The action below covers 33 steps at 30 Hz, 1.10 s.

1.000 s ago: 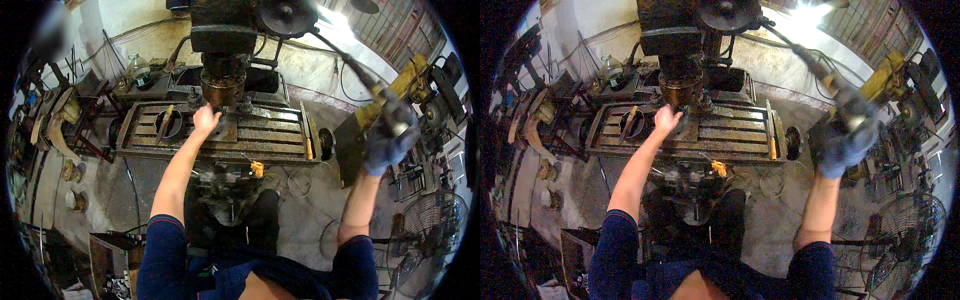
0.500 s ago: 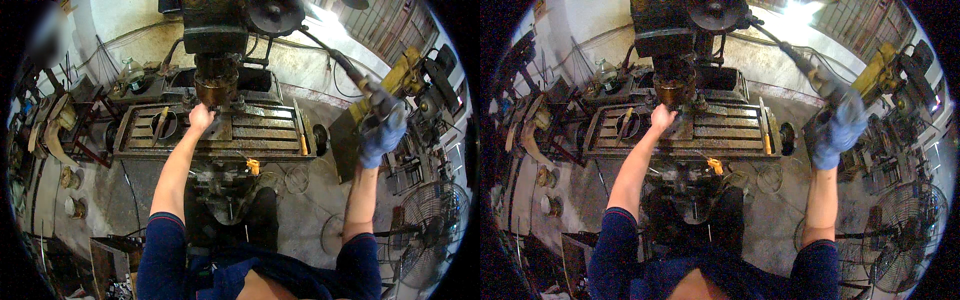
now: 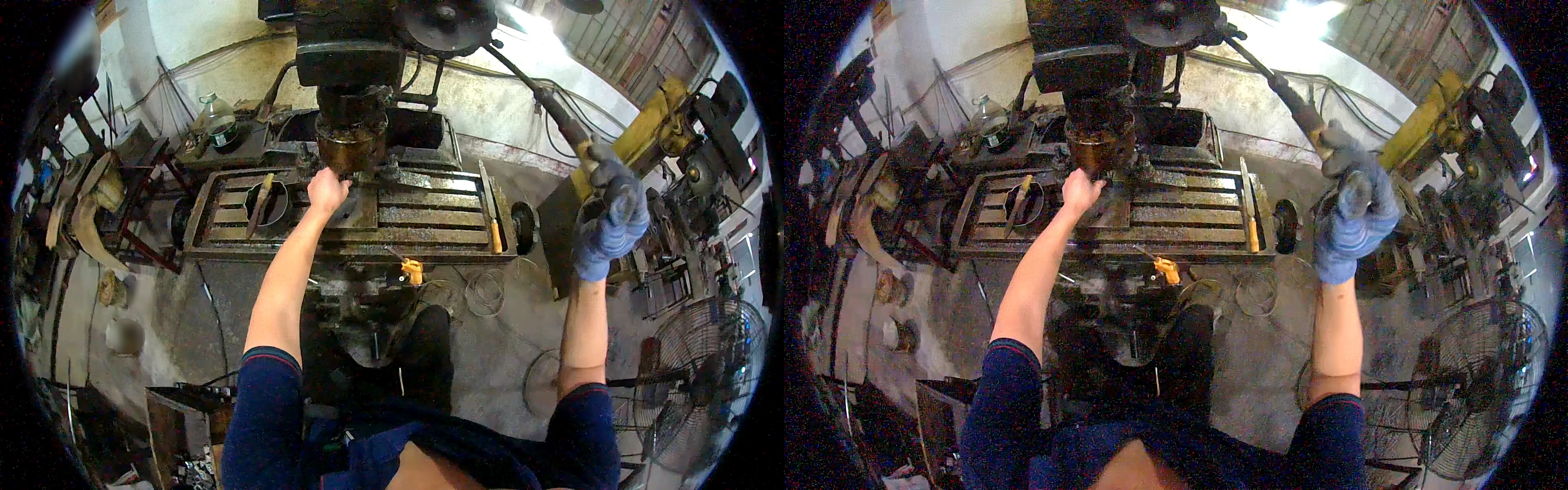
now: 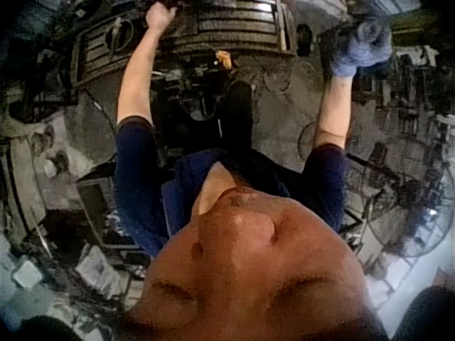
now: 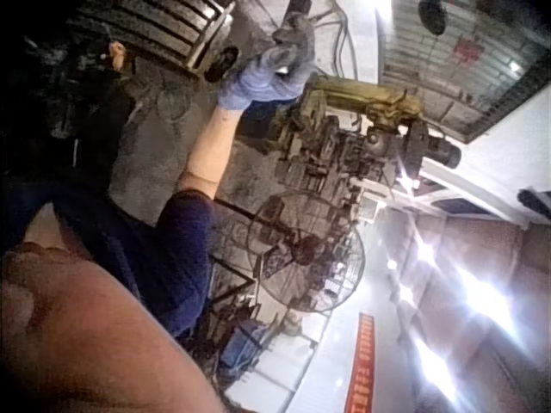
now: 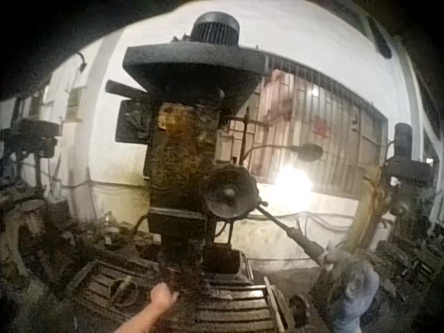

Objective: The person processes metal components using a milling machine. They pick up items from a box, place them on the machine bed, use a brush to clean the surface, and use a hand tool to perform fine adjustments while viewing the work through a lens.

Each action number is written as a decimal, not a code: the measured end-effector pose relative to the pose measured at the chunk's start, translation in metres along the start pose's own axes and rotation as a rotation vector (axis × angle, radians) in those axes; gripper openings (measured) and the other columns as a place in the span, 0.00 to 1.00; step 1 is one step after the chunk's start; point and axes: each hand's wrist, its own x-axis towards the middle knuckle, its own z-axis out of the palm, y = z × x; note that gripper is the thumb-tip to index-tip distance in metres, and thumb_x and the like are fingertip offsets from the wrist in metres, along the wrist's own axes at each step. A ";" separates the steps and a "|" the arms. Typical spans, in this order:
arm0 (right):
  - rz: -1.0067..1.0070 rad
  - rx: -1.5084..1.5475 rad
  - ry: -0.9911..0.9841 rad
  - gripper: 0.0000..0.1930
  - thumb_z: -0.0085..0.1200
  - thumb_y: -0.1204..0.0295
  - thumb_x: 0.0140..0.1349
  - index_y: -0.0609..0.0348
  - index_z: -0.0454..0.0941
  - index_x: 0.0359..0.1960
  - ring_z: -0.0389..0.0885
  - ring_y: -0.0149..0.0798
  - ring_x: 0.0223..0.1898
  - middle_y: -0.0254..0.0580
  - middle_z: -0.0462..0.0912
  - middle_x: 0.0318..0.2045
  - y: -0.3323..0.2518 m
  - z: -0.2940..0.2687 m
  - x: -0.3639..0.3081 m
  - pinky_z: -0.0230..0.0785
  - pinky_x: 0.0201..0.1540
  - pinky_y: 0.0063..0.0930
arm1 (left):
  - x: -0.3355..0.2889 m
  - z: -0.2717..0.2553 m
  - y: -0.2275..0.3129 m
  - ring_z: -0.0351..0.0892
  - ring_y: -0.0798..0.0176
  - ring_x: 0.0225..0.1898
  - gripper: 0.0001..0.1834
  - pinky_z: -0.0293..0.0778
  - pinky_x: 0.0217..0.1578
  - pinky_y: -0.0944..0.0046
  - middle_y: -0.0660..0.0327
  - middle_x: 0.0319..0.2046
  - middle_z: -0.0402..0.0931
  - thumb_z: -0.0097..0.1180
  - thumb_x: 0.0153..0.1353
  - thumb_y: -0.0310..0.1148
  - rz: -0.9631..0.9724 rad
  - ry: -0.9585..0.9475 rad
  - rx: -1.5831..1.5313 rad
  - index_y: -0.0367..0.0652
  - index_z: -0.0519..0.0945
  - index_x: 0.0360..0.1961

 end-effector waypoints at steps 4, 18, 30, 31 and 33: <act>0.006 0.013 -0.017 0.22 0.49 0.55 0.55 0.67 0.75 0.29 0.76 0.41 0.37 0.48 0.79 0.30 -0.008 -0.003 0.020 0.64 0.46 0.34 | -0.001 0.001 0.000 0.78 0.47 0.31 0.16 0.73 0.33 0.53 0.48 0.24 0.77 0.64 0.41 0.41 0.021 0.064 0.002 0.37 0.80 0.24; 0.027 0.089 -0.002 0.17 0.44 0.58 0.58 0.62 0.65 0.23 0.73 0.51 0.44 0.49 0.75 0.31 -0.001 0.000 -0.008 0.57 0.54 0.45 | -0.052 -0.085 -0.030 0.77 0.49 0.32 0.22 0.72 0.32 0.54 0.55 0.28 0.77 0.59 0.45 0.34 0.207 -0.014 -0.242 0.43 0.74 0.44; 0.062 0.200 0.046 0.19 0.49 0.58 0.56 0.67 0.74 0.31 0.74 0.42 0.41 0.50 0.78 0.35 0.005 0.003 -0.009 0.61 0.49 0.33 | -0.089 -0.137 -0.127 0.76 0.49 0.33 0.30 0.68 0.38 0.49 0.50 0.31 0.75 0.55 0.47 0.31 0.200 -0.047 0.451 0.47 0.65 0.55; 0.063 0.218 0.040 0.19 0.49 0.58 0.56 0.67 0.75 0.31 0.74 0.41 0.40 0.50 0.78 0.35 0.005 0.002 -0.008 0.61 0.48 0.32 | -0.086 -0.138 -0.129 0.76 0.48 0.32 0.29 0.69 0.37 0.50 0.49 0.30 0.76 0.54 0.48 0.30 0.191 -0.059 0.449 0.46 0.65 0.55; 0.048 0.243 0.051 0.19 0.50 0.58 0.56 0.68 0.75 0.31 0.74 0.41 0.39 0.49 0.78 0.35 0.005 0.006 -0.008 0.62 0.47 0.31 | -0.084 -0.138 -0.140 0.77 0.49 0.28 0.21 0.71 0.32 0.55 0.49 0.26 0.76 0.50 0.53 0.29 0.238 0.080 0.406 0.42 0.70 0.51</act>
